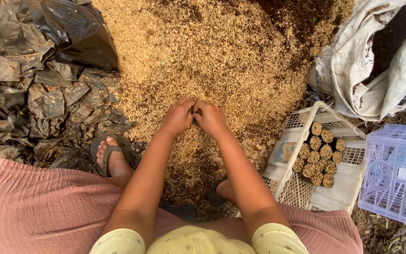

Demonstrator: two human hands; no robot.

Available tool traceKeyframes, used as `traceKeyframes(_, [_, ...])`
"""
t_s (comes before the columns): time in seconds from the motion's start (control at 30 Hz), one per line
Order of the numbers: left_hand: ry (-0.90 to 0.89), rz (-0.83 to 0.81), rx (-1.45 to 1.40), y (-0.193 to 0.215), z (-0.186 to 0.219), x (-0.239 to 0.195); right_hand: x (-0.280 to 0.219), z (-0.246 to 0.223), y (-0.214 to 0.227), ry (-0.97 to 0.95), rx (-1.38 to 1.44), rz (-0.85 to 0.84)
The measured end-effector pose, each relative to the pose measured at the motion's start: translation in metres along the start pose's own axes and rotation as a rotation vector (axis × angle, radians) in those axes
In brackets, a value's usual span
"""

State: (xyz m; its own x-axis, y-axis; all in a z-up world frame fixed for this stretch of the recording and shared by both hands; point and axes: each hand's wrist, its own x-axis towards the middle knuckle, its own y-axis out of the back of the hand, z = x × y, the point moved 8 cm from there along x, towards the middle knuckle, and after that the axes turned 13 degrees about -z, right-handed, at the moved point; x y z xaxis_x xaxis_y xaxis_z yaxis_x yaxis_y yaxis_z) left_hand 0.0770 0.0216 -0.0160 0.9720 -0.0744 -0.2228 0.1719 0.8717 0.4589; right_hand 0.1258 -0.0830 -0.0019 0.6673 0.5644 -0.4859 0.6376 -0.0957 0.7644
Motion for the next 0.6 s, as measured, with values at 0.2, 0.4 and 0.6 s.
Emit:
traceKeyframes(0.2, [-0.033,-0.014,0.004,0.002,0.007,0.001,-0.004,0.003,0.001,-0.063,-0.001,-0.075])
traceKeyframes(0.4, [-0.019,-0.01,-0.034,0.001,0.006,0.0,0.002,0.009,-0.011,-0.089,0.003,-0.12])
traceKeyframes(0.6, [0.026,-0.047,-0.051,0.003,0.0,-0.002,0.005,0.008,-0.011,-0.017,0.051,-0.094])
